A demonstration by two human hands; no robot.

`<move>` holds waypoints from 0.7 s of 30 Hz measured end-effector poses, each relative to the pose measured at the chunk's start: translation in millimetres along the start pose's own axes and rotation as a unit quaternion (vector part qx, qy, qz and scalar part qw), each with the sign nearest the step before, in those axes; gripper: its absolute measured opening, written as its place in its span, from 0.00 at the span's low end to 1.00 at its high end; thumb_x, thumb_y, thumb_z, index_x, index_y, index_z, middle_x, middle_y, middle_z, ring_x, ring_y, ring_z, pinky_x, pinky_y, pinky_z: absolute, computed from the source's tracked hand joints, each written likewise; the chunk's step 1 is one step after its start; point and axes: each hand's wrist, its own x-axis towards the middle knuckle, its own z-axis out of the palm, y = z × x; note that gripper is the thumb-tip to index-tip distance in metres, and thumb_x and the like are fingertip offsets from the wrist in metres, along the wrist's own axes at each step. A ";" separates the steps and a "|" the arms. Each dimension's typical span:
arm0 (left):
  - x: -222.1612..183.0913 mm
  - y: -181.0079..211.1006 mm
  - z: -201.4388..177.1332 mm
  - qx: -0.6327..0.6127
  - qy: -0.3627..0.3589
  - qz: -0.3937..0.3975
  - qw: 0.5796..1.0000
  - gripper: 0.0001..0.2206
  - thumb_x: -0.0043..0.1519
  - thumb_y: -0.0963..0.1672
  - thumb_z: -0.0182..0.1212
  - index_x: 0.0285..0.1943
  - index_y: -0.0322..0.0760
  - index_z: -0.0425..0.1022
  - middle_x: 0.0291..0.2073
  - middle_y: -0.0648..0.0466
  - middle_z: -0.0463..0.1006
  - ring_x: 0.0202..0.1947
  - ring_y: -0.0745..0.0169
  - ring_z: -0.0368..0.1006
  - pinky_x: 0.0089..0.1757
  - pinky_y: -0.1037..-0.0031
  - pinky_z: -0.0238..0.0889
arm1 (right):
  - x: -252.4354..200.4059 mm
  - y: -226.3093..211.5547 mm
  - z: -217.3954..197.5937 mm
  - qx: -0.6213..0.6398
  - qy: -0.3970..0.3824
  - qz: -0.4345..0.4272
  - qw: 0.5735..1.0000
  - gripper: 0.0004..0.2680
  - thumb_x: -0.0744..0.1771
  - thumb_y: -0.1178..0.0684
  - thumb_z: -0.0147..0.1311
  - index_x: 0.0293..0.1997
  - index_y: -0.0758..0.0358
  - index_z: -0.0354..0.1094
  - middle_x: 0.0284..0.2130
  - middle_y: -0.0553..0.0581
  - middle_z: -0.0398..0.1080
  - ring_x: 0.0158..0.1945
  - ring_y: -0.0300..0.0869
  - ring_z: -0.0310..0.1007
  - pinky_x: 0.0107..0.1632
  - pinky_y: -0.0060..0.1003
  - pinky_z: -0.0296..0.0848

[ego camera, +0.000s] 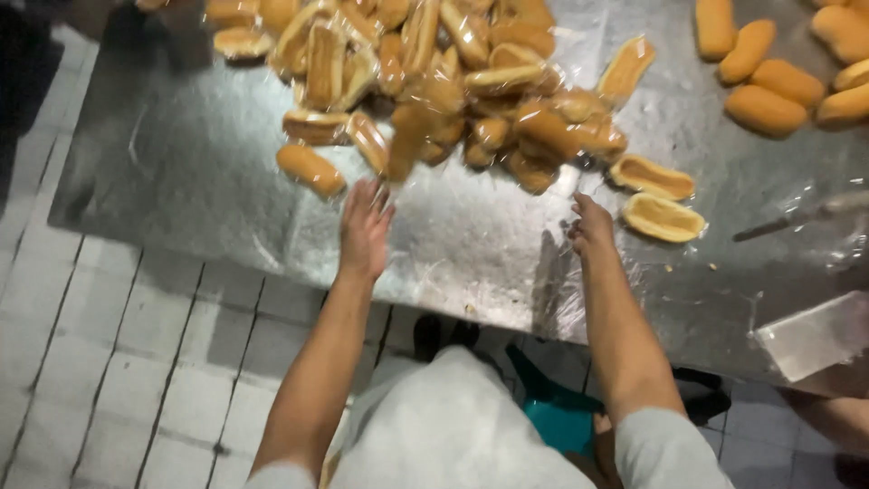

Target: Wrapping individual bread rolls in plastic film on a metal preparation table.

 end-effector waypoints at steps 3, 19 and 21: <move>-37.7 10.6 7.6 0.042 0.035 -0.017 0.998 0.28 0.70 0.49 0.55 0.76 0.35 0.52 0.72 0.39 0.61 0.72 0.37 0.58 0.65 0.52 0.52 | 87.0 -0.3 -0.1 0.020 -0.023 -0.070 0.997 0.28 0.67 0.42 0.64 0.68 0.71 0.54 0.39 0.64 0.58 0.24 0.40 0.57 0.20 0.35 0.56; -72.1 -20.1 36.0 0.532 -0.240 0.052 0.810 0.21 0.62 0.50 0.68 0.62 0.44 0.75 0.55 0.50 0.80 0.60 0.50 0.73 0.56 0.64 0.66 | -218.0 -72.1 -32.9 -0.486 -0.162 -0.411 0.755 0.12 0.66 0.55 0.52 0.54 0.53 0.70 0.37 0.68 0.78 0.46 0.65 0.77 0.50 0.58 0.73; -81.0 -13.4 69.0 0.556 -0.297 0.135 0.764 0.21 0.62 0.48 0.68 0.63 0.43 0.73 0.57 0.50 0.77 0.62 0.48 0.71 0.58 0.63 0.64 | -258.8 -72.2 -37.9 -0.545 -0.211 -0.385 0.714 0.13 0.64 0.56 0.53 0.54 0.55 0.70 0.40 0.70 0.78 0.48 0.67 0.76 0.51 0.61 0.72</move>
